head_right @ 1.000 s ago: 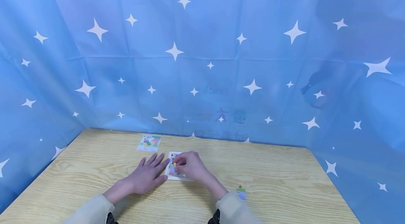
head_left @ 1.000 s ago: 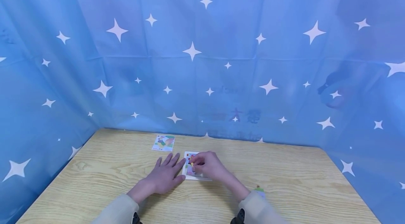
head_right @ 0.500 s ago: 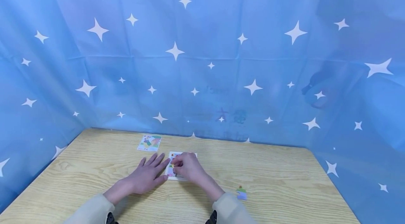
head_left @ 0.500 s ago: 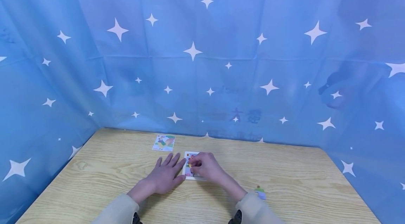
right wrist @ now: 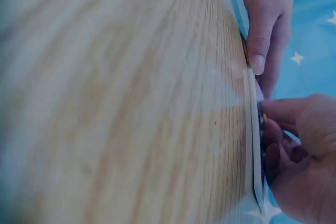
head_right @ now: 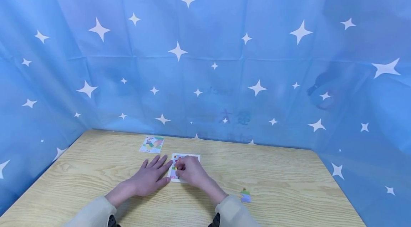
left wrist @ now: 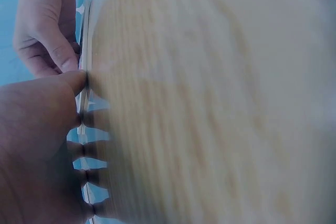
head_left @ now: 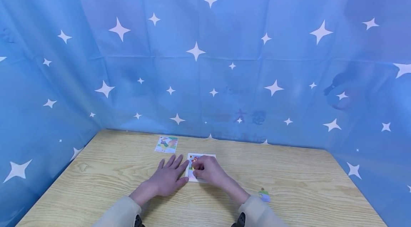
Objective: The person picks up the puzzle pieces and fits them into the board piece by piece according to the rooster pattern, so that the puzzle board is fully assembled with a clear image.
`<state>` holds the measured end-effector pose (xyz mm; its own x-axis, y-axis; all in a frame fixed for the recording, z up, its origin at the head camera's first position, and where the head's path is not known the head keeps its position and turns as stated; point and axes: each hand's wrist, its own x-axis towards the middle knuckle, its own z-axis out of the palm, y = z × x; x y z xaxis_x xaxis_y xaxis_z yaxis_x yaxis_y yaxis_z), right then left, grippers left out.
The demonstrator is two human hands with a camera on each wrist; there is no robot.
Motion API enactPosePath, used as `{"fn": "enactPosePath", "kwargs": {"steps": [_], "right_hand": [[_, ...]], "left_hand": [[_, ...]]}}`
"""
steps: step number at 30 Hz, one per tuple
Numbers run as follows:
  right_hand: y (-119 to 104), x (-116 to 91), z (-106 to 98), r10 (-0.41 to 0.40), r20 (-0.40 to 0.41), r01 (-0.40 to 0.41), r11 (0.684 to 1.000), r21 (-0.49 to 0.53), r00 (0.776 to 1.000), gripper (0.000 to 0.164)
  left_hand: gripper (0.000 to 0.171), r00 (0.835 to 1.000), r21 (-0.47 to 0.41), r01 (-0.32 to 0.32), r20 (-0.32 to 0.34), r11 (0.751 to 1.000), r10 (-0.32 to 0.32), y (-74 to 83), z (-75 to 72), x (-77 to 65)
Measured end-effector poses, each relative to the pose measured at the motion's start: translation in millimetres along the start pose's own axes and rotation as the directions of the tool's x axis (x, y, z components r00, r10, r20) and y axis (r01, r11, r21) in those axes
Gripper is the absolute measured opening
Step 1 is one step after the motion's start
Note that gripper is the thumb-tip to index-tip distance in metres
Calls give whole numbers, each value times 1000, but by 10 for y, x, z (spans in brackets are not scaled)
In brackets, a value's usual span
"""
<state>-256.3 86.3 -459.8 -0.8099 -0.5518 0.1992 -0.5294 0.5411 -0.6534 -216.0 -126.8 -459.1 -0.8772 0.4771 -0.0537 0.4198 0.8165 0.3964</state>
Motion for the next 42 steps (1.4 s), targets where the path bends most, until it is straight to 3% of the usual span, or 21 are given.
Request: {"fn": "enactPosePath", "kwargs": {"steps": [13, 24, 37, 42], "right_hand": [[57, -41, -35, -65, 81, 65, 998, -2, 995, 19], [44, -116, -93, -23, 183, 32, 998, -47, 983, 31], [84, -116, -127, -75, 167, 79, 997, -14, 983, 28], [124, -188, -270, -32, 137, 23, 997, 72, 990, 25]], "left_hand": [[63, 1000, 0, -8, 7, 1000, 8, -3, -6, 10], [66, 1000, -2, -24, -12, 1000, 24, -90, 81, 48], [63, 1000, -3, -4, 8, 1000, 4, 15, -18, -12], [64, 1000, -20, -13, 12, 1000, 14, -4, -15, 2]]}}
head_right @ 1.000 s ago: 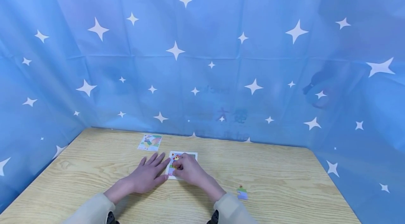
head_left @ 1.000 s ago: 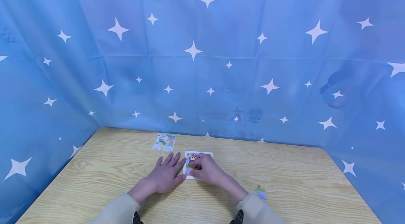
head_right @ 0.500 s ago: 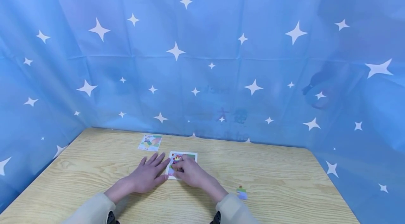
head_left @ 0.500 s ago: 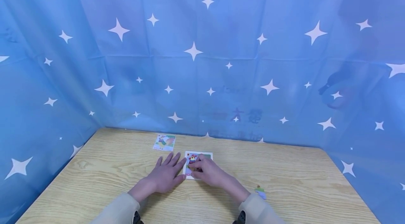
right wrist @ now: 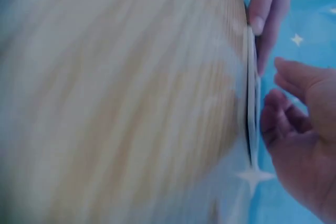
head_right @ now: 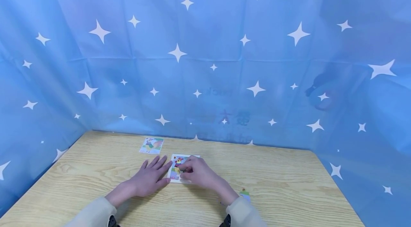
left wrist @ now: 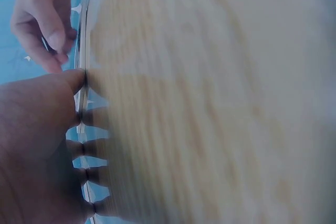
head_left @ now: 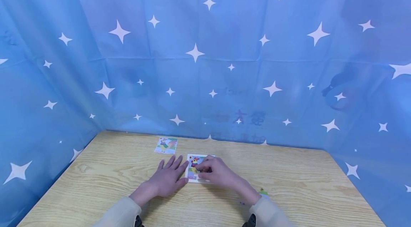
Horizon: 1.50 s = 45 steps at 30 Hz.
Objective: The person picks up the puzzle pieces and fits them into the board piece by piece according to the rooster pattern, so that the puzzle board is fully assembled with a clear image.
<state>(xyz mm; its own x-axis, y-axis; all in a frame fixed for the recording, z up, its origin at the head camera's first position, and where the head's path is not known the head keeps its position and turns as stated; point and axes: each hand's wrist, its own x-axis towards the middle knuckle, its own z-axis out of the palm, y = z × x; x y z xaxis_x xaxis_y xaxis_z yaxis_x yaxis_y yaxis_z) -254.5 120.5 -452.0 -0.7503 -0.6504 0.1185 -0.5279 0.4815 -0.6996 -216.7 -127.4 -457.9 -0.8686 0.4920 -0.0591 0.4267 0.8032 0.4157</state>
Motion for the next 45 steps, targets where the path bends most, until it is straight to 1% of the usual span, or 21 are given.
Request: {"fn": "enactPosePath", "kwargs": {"steps": [2, 4, 9, 12, 16, 20, 24, 27, 32, 38, 45], "right_hand": [[7, -65, -80, 22, -14, -22, 1000, 20, 1000, 25], [18, -145, -169, 36, -21, -36, 999, 16, 999, 24], [63, -410, -380, 64, -26, -64, 998, 8, 998, 25], [109, -584, -486, 77, -23, -76, 997, 25, 997, 28], [178, -787, -594, 109, 6, -110, 993, 40, 994, 26], [244, -956, -658, 135, 52, -137, 990, 42, 990, 21], [297, -1094, -683, 105, 81, -109, 993, 46, 991, 21], [314, -1176, -688, 80, 71, -83, 996, 38, 994, 25], [307, -1260, -688, 96, 32, -96, 995, -8, 995, 27], [317, -1318, -677, 107, 17, -107, 994, -7, 994, 24], [354, -1345, -651, 30, -12, -31, 999, -45, 999, 17]], "left_hand": [[65, 1000, -6, -6, -4, 1000, 6, -8, 8, 2], [67, 1000, -10, -19, -12, 1000, 19, -26, 25, 4], [68, 999, -28, -47, -20, 999, 47, -51, 44, 8], [68, 999, -24, -39, -7, 999, 39, -75, 62, 22], [67, 1000, -14, -21, 0, 1000, 21, -125, 105, 49], [66, 1000, -27, -26, -13, 999, 25, -153, 128, 62], [66, 999, -30, -28, -18, 999, 28, -150, 124, 56], [66, 999, -32, -29, -18, 999, 28, -139, 118, 51], [66, 1000, -39, -24, -14, 999, 23, -135, 116, 52], [65, 1000, -34, -15, -11, 999, 15, -148, 127, 61], [66, 1000, -36, -16, -12, 999, 15, -162, 144, 69]]}}
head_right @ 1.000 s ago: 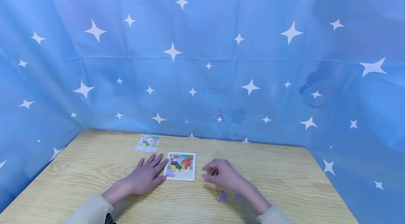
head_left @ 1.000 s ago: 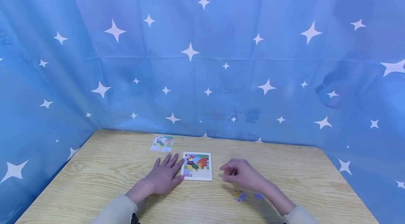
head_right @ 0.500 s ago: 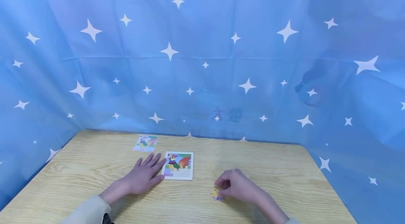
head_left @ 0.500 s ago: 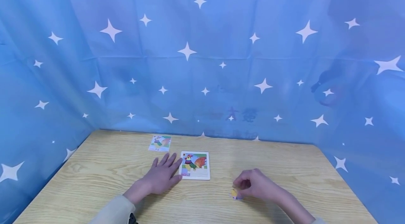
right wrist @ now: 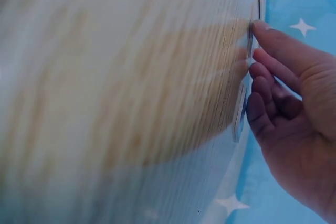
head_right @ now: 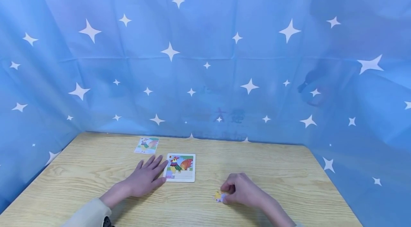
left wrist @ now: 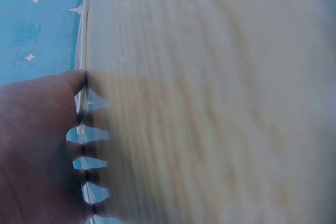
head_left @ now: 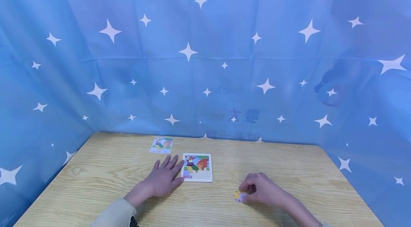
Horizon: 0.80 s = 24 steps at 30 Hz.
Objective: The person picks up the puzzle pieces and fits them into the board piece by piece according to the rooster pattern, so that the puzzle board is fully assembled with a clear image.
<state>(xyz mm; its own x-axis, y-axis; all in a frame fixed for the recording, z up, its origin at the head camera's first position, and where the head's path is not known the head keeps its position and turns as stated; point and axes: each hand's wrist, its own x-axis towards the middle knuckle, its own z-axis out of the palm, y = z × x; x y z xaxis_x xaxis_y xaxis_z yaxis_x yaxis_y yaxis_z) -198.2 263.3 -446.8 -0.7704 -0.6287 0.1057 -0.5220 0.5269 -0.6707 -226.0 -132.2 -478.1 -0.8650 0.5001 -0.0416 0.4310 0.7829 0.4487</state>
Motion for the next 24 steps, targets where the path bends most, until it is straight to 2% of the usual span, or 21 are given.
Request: {"fn": "enactPosePath", "kwargs": {"steps": [3, 7, 12, 16, 24], "right_hand": [[0, 0, 2, 4, -4, -4, 1000, -6, 1000, 14], [-15, 20, 2, 50, 19, -50, 999, 2, 999, 14], [-35, 78, -12, 100, 81, -105, 993, 54, 992, 21], [-59, 110, -7, 101, 114, -113, 988, 103, 988, 21], [-144, 202, 33, 86, 77, -97, 983, 156, 993, 18]], "left_hand": [[67, 1000, -1, 1, -2, 1000, -1, 6, -3, -7], [66, 1000, -2, 3, -2, 1000, -3, 9, -5, -8], [66, 1000, 1, 2, -2, 1000, -2, 14, -13, -4], [66, 1000, -1, -1, -3, 1000, 1, 11, -16, -5], [66, 1000, 1, -9, -5, 1000, 9, 11, -8, -9]]}}
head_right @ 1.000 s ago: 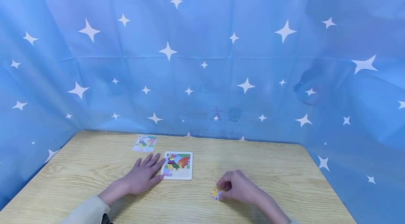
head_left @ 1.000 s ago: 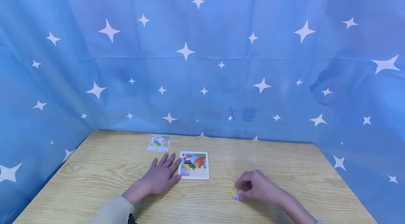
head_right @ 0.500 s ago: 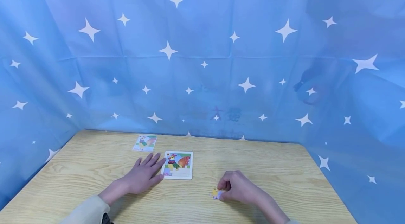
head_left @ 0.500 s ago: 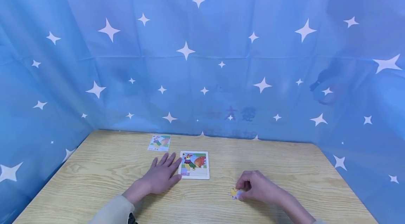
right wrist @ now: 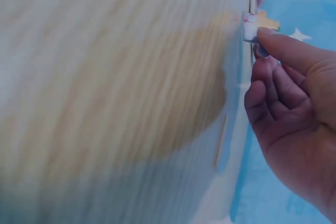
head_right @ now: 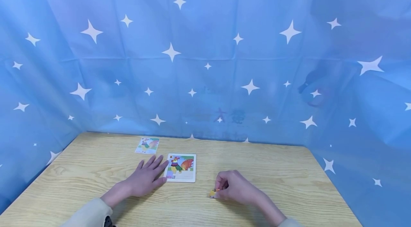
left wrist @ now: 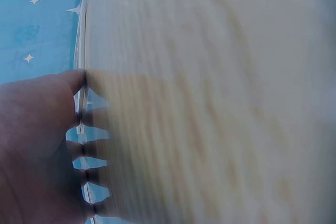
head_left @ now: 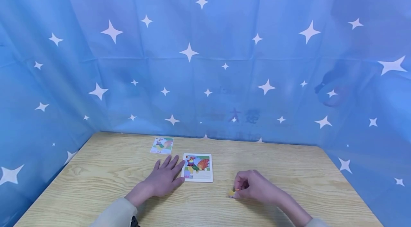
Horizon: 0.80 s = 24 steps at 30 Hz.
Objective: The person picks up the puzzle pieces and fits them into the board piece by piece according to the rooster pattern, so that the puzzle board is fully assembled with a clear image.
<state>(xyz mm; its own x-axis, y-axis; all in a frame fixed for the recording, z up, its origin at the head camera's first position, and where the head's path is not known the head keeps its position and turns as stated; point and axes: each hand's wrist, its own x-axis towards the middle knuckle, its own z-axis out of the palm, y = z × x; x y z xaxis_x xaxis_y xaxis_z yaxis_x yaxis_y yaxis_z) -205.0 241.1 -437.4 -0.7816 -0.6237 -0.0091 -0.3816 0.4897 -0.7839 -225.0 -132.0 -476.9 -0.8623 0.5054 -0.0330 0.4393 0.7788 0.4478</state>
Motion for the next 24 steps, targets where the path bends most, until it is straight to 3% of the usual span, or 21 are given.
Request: {"fn": "enactPosePath", "kwargs": {"steps": [11, 24], "right_hand": [[-161, 444, 158, 61, -97, -56, 997, 53, 993, 12], [-232, 924, 421, 16, -171, -11, 1000, 29, 985, 6]], "left_hand": [[66, 1000, 3, -5, 1, 1000, 5, -1, -2, 4], [68, 1000, 13, -26, -12, 1000, 27, 84, -59, -42]]}}
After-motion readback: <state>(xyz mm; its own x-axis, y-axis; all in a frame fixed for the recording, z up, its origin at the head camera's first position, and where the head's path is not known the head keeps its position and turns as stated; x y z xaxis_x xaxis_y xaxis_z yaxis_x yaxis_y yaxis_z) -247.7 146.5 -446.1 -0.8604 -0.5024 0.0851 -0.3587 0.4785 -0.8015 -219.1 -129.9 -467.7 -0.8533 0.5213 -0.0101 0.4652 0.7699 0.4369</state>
